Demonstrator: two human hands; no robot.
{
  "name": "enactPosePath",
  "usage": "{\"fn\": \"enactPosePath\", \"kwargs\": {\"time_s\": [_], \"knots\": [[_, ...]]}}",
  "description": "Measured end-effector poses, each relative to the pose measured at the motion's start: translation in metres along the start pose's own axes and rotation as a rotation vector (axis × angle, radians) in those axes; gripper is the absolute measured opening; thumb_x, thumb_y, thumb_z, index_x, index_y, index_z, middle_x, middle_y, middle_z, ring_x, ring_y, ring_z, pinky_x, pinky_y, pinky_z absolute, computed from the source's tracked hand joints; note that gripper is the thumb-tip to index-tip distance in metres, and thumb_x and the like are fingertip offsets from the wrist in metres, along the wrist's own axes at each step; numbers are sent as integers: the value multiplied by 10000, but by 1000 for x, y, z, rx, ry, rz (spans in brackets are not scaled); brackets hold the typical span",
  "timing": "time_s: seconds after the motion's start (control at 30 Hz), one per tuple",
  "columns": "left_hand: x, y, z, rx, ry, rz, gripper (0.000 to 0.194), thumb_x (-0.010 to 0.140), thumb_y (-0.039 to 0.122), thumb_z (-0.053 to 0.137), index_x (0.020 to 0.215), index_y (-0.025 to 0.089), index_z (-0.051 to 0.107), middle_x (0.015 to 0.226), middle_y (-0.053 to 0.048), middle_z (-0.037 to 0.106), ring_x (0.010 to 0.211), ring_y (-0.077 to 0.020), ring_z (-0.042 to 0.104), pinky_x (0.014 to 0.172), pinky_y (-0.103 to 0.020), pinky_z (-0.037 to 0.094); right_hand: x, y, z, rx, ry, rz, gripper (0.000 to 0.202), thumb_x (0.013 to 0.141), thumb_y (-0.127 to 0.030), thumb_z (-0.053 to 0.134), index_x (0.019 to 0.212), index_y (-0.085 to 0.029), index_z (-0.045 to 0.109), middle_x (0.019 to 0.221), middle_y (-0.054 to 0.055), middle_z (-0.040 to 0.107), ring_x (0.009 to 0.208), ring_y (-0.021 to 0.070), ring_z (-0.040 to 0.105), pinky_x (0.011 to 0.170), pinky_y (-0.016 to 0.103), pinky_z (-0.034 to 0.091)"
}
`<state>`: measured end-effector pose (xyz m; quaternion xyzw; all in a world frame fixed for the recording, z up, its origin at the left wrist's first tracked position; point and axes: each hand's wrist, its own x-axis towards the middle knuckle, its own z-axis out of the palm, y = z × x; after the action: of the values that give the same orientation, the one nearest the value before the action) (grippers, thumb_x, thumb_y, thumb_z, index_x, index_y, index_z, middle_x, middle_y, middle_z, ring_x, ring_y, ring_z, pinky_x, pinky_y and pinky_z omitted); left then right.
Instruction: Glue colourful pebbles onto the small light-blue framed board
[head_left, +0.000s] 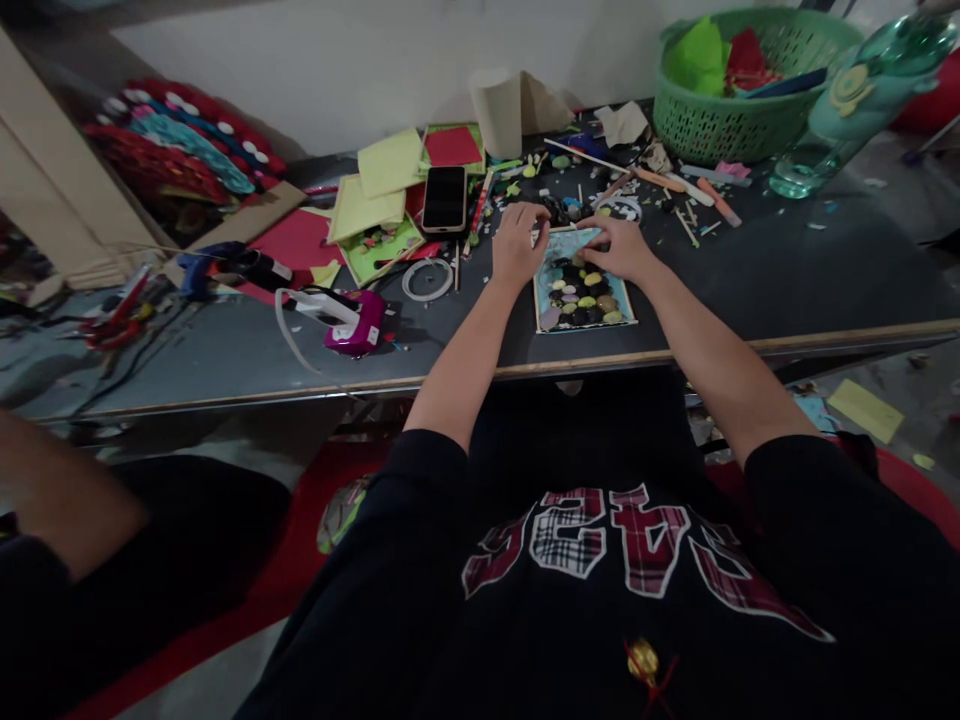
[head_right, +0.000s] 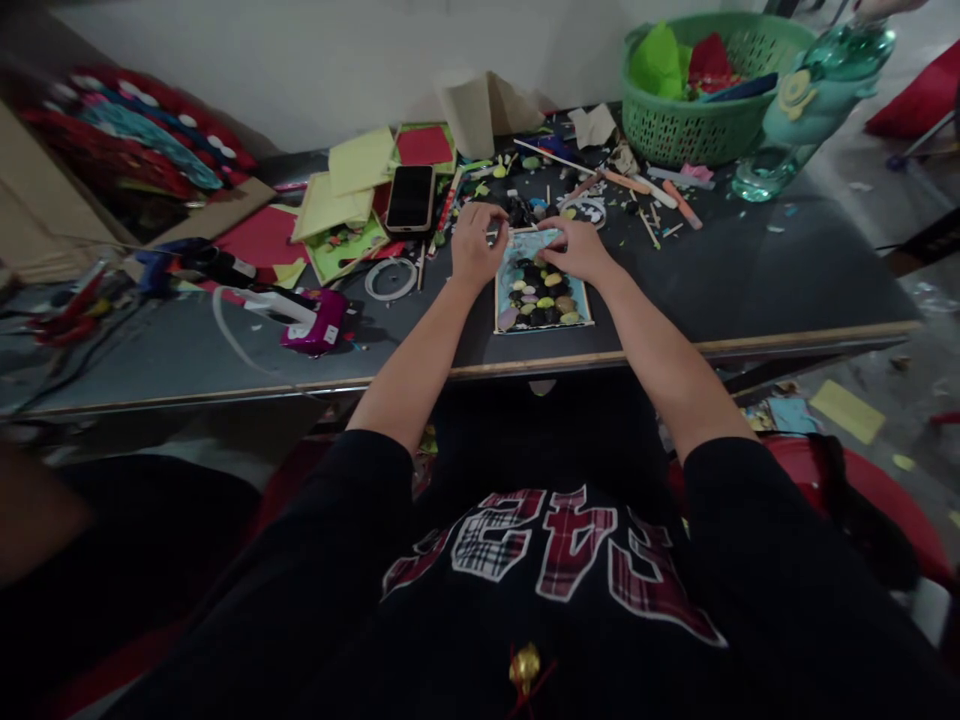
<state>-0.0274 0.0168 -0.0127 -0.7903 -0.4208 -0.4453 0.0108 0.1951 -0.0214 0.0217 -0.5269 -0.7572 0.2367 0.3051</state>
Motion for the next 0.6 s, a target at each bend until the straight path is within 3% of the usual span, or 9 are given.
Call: {"fn": "enactPosePath", "kwargs": {"time_s": [0.2,0.4,0.6], "knots": [[0,-4,6,10,-2,59,468,1028,584,356,1037,204,627,1046,-126,667,1104,-267,631,1042,-446,496,-3,-4,-1,-108,-35,-126,532,862,-285,692,1387,-229,621,1022,70,788,1086,325,717,1110,551,474],[1,-6,6,-8,-40,47,437,1032,558,378,1049,196,623,1059,-126,661,1126,-266,624,1068,-456,483,-2,-6,-2,-315,-30,-214,564,891,-299,641,1450,-240,601,1124,91,777,1198,383,656,1089,596,457],[1,-6,6,4,3,75,447,1032,571,369,1029,201,621,1033,-119,668,1091,-254,640,1038,-435,503,-3,-7,1,-114,-9,-204,738,795,-227,722,1509,-236,534,972,17,811,1129,316,714,1137,528,465]]}}
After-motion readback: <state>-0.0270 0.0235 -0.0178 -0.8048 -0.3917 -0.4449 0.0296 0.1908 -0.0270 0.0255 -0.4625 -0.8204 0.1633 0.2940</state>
